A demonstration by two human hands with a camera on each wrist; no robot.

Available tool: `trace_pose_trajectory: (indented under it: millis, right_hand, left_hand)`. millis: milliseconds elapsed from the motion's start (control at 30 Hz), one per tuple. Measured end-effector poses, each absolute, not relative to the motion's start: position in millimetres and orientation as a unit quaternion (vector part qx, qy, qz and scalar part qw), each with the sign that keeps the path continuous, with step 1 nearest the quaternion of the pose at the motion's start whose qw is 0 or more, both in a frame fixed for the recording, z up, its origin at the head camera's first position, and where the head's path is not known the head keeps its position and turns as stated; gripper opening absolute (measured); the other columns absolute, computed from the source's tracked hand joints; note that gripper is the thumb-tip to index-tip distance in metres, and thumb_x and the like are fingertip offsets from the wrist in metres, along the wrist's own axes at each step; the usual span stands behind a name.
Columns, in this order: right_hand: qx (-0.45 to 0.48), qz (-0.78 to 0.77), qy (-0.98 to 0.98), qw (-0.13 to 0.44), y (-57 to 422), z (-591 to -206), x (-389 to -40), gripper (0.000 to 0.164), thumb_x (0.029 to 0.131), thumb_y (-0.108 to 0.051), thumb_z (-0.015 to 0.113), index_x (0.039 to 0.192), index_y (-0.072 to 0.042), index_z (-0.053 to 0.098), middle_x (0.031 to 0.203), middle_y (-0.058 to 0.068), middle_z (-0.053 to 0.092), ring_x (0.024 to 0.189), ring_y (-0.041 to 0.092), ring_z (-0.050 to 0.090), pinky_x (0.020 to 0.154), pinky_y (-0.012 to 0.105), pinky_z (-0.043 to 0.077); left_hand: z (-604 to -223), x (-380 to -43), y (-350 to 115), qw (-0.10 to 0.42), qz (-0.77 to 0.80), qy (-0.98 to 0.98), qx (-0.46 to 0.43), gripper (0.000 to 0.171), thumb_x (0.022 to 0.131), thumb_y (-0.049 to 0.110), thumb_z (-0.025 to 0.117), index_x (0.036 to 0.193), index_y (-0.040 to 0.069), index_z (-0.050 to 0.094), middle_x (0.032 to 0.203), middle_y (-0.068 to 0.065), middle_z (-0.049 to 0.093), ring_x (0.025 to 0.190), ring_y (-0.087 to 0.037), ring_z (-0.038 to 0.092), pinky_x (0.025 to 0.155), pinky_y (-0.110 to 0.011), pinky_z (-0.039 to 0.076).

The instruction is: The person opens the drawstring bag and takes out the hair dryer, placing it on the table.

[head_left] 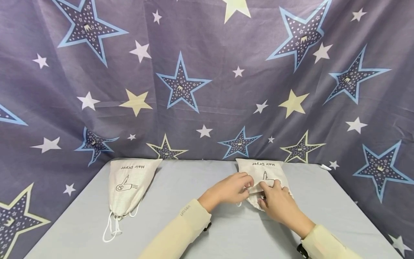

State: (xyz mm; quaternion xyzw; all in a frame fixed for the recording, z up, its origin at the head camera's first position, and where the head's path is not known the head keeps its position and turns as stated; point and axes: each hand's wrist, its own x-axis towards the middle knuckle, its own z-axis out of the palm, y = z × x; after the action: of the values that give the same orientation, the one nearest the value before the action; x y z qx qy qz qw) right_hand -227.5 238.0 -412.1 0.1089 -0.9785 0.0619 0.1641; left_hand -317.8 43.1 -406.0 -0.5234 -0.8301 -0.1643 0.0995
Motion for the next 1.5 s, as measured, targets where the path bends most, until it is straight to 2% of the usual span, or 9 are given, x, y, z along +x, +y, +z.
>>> trace_pose_trajectory:
  millis: [233, 400, 567, 733, 867, 1033, 1200, 1367, 1500]
  right_hand:
    - [0.095, 0.068, -0.986, 0.118, 234.6, -408.8, -236.3, 0.049, 0.086, -0.023, 0.079, 0.127, -0.011, 0.054, 0.084, 0.023, 0.049, 0.064, 0.034, 0.052, 0.051, 0.047, 0.047]
    - [0.102, 0.069, -0.983, 0.138, 233.6, -410.3, -241.5, 0.043, 0.085, -0.017, 0.079, 0.118, -0.01, 0.053, 0.081, 0.023, 0.046, 0.058, 0.034, 0.05, 0.047, 0.046, 0.046]
    - [0.124, 0.067, -0.977, 0.163, 238.1, -414.8, -246.1, 0.043, 0.079, -0.006, 0.078, 0.114, -0.009, 0.052, 0.074, 0.02, 0.053, 0.066, 0.034, 0.049, 0.045, 0.043, 0.044]
    - [0.119, 0.074, -0.975, 0.171, 246.3, -415.9, -247.6, 0.033, 0.083, -0.009, 0.076, 0.104, -0.009, 0.052, 0.076, 0.019, 0.058, 0.07, 0.038, 0.049, 0.051, 0.049, 0.044]
    - [0.095, 0.102, -0.977, 0.164, 251.4, -411.4, -245.4, 0.034, 0.078, -0.008, 0.078, 0.101, -0.01, 0.053, 0.083, 0.022, 0.054, 0.071, 0.041, 0.049, 0.056, 0.052, 0.045]
    - [0.078, 0.104, -0.977, 0.172, 256.3, -404.2, -242.4, 0.031, 0.077, -0.007, 0.078, 0.099, -0.01, 0.056, 0.082, 0.023, 0.051, 0.07, 0.04, 0.05, 0.056, 0.052, 0.045]
    - [0.089, 0.094, -0.975, 0.18, 260.1, -400.1, -241.0, 0.027, 0.078, -0.007, 0.076, 0.094, -0.011, 0.056, 0.077, 0.019, 0.061, 0.073, 0.043, 0.058, 0.055, 0.056, 0.049]
    - [0.106, 0.098, -0.972, 0.186, 263.6, -400.2, -240.0, 0.03, 0.074, -0.004, 0.078, 0.091, -0.011, 0.055, 0.075, 0.016, 0.066, 0.073, 0.043, 0.066, 0.058, 0.057, 0.049]
    - [0.113, 0.116, -0.968, 0.19, 265.4, -401.5, -240.3, 0.028, 0.074, -0.003, 0.077, 0.09, -0.013, 0.056, 0.073, 0.006, 0.063, 0.071, 0.035, 0.065, 0.061, 0.054, 0.049]
  left_hand:
    - [-406.0, -323.6, 38.6, 0.095, -0.161, -0.83, -0.525, 0.024, 0.087, 0.005, 0.063, 0.11, 0.01, 0.063, 0.099, -0.001, 0.062, 0.089, -0.01, 0.054, 0.084, -0.021, 0.045]
    - [-404.9, -325.2, 37.5, 0.101, -0.159, -0.829, -0.527, 0.023, 0.085, 0.004, 0.064, 0.108, 0.008, 0.064, 0.097, -0.005, 0.064, 0.085, -0.012, 0.052, 0.081, -0.025, 0.045]
    - [-405.4, -326.8, 37.8, 0.098, -0.15, -0.837, -0.517, 0.024, 0.086, 0.004, 0.064, 0.109, 0.007, 0.064, 0.101, -0.005, 0.065, 0.088, -0.012, 0.055, 0.084, -0.024, 0.047]
    - [-407.0, -329.1, 38.0, 0.108, -0.13, -0.849, -0.501, 0.026, 0.084, 0.003, 0.065, 0.11, 0.009, 0.064, 0.102, -0.001, 0.062, 0.093, -0.013, 0.057, 0.088, -0.025, 0.047]
    - [-407.9, -331.4, 37.7, 0.118, -0.105, -0.862, -0.481, 0.029, 0.082, 0.005, 0.067, 0.111, 0.011, 0.065, 0.103, 0.002, 0.06, 0.099, -0.016, 0.057, 0.089, -0.026, 0.047]
    - [-409.9, -341.4, 40.2, 0.112, -0.077, -0.883, -0.449, 0.036, 0.081, 0.004, 0.068, 0.114, 0.016, 0.065, 0.108, 0.005, 0.058, 0.104, -0.015, 0.055, 0.08, -0.024, 0.049]
    - [-411.2, -356.7, 44.7, 0.111, -0.064, -0.894, -0.428, 0.04, 0.08, 0.0, 0.067, 0.116, 0.018, 0.064, 0.111, 0.004, 0.057, 0.103, -0.016, 0.055, 0.076, -0.027, 0.051]
    - [-410.5, -369.7, 49.6, 0.11, -0.049, -0.905, -0.409, 0.041, 0.085, 0.002, 0.068, 0.122, 0.017, 0.06, 0.115, 0.001, 0.055, 0.102, -0.017, 0.052, 0.078, -0.028, 0.05]
    - [-409.0, -375.4, 52.5, 0.102, -0.022, -0.908, -0.407, 0.044, 0.085, 0.004, 0.072, 0.125, 0.017, 0.059, 0.117, -0.001, 0.055, 0.103, -0.018, 0.054, 0.078, -0.029, 0.051]
